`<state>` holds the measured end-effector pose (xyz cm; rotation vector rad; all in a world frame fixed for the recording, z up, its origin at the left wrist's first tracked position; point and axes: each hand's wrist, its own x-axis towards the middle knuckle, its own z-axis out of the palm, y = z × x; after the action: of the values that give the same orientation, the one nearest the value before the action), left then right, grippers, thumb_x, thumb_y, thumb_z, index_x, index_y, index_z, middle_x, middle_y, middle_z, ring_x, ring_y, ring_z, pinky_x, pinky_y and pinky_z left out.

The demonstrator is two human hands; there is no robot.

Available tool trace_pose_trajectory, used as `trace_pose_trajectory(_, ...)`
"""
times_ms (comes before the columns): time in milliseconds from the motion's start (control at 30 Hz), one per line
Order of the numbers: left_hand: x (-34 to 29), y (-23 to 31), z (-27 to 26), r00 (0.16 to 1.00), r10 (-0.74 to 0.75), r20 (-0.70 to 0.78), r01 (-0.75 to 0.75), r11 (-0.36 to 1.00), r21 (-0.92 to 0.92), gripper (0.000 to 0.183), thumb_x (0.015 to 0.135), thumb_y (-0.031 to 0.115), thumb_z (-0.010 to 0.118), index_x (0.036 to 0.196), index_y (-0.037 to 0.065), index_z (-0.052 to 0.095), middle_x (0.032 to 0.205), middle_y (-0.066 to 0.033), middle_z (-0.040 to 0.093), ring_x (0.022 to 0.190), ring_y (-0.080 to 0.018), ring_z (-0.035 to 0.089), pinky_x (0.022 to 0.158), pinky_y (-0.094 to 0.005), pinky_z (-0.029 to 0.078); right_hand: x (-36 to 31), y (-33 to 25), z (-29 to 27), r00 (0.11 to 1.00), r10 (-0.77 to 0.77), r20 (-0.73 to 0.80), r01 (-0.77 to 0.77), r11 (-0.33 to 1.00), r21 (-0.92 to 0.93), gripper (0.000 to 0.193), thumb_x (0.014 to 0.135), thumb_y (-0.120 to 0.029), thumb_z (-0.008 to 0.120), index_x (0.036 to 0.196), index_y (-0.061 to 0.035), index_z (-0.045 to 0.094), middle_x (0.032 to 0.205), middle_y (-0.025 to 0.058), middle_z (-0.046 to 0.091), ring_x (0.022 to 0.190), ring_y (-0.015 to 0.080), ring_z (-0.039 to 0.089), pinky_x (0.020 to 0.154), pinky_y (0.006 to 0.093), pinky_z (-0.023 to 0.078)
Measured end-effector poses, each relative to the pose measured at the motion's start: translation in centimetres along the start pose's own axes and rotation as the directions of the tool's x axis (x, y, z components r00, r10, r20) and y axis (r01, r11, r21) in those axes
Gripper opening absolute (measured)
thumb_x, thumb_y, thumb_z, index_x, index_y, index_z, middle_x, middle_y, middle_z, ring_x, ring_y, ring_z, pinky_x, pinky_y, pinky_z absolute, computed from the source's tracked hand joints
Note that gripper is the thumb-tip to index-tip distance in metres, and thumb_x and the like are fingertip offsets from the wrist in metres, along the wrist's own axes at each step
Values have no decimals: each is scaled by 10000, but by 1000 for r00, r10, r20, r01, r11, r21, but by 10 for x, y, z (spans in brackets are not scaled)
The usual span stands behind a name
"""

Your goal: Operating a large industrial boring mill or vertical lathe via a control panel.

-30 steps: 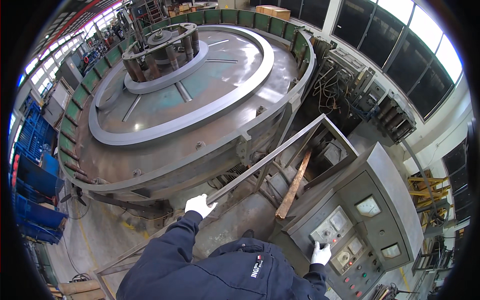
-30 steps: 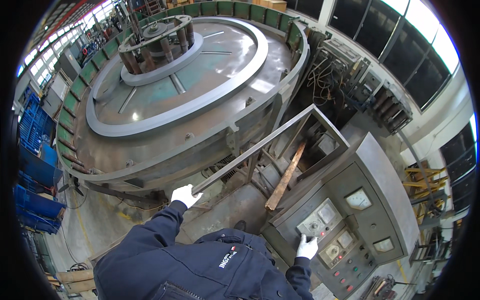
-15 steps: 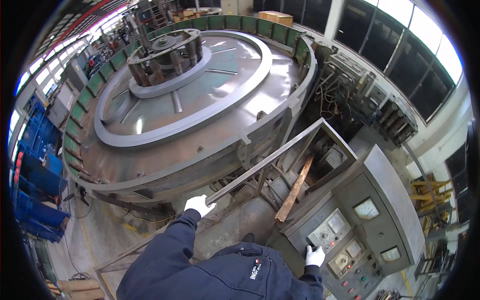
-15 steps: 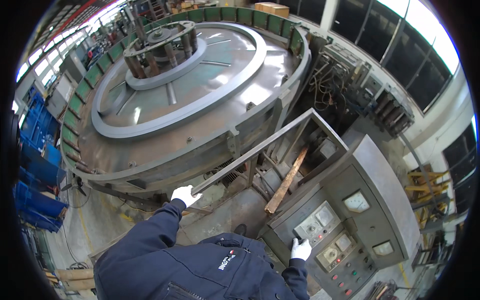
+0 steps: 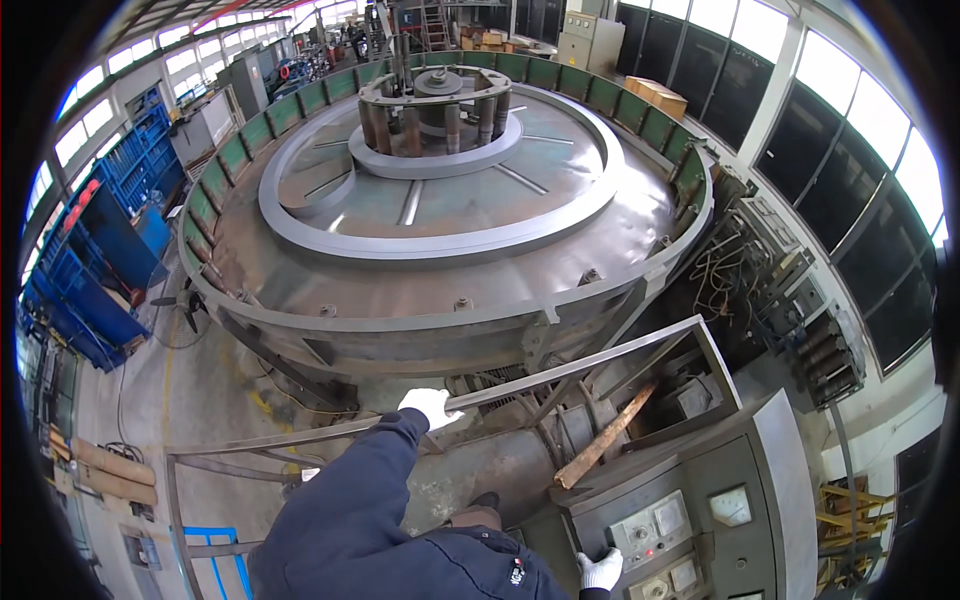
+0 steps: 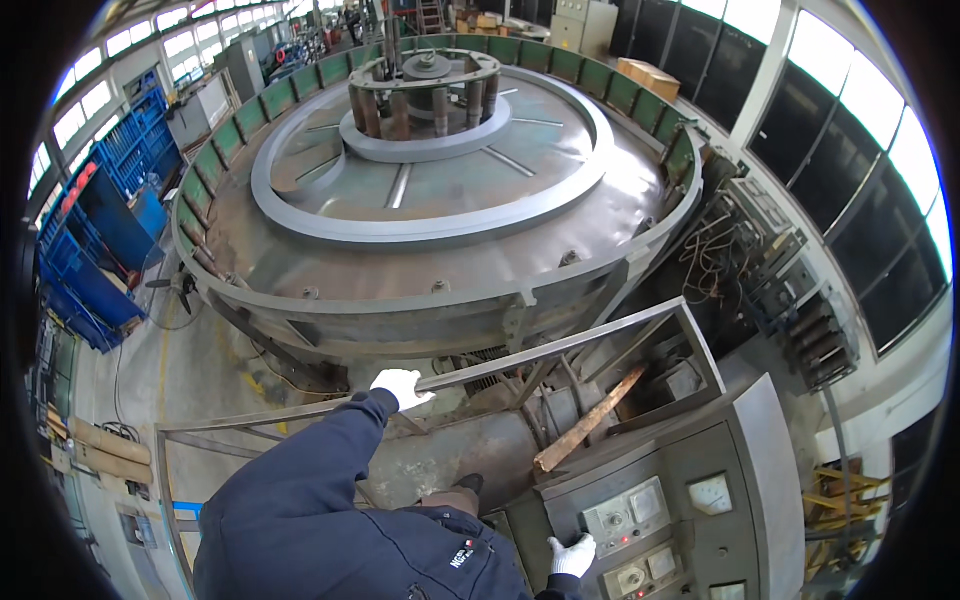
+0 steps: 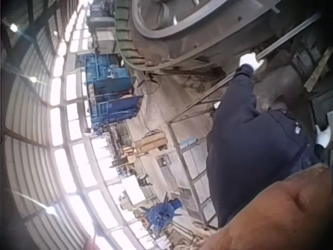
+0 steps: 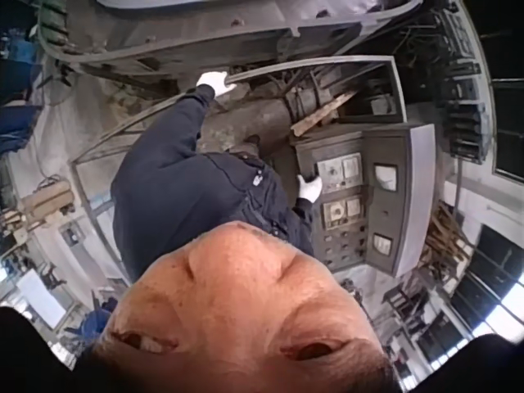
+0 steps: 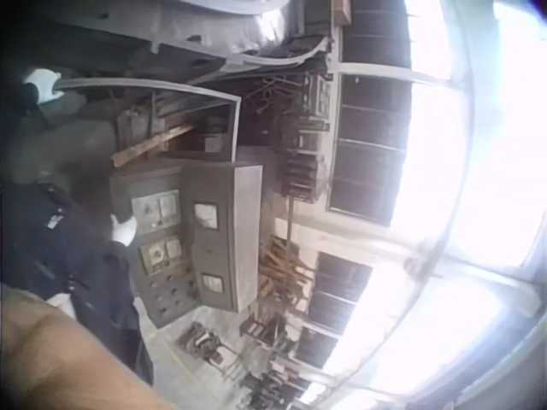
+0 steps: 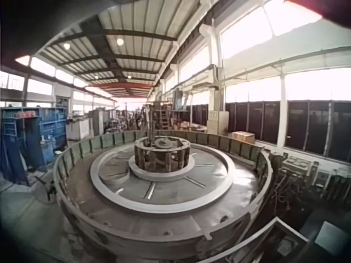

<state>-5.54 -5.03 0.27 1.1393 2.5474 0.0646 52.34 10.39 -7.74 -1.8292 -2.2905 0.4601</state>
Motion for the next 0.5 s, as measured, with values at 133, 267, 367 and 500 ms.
trace_pose_trajectory(133,-2,3,-3,1000,-8,13,8,1000,-20,675,956,731,625,1124,87,742,1049,-181,794,1006,-382,766,900,-501,600,2,3,4,999,-19,28,21,999,-45,837,537,-350,1075,1158,8,643,1094,204,687,1064,411,669,960,487,550)
trace_pose_trajectory(267,-1,-2,-2,1000,5,0,-5,1000,-25,653,955,717,632,1113,93,745,1023,-173,795,982,-379,770,889,-498,604,6,-2,4,999,11,49,-8,998,-68,843,547,-355,1073,1170,6,635,1105,204,683,1077,408,665,966,483,548)
trace_pose_trajectory(367,-4,3,-9,998,-11,55,12,1000,-17,646,974,698,612,1170,96,741,1083,-176,796,1027,-373,769,913,-498,605,5,-1,3,999,12,46,-8,997,-80,837,556,-352,1071,1173,5,634,1106,201,682,1080,407,664,969,485,547)
trace_pose_trajectory(500,-2,-3,1,1000,3,-9,-3,1000,-14,646,959,712,629,1096,93,751,1012,-175,796,969,-377,772,875,-494,608,6,0,6,998,38,45,-35,997,-66,863,527,-333,1076,1194,-3,639,1138,207,703,1091,409,682,976,489,560)
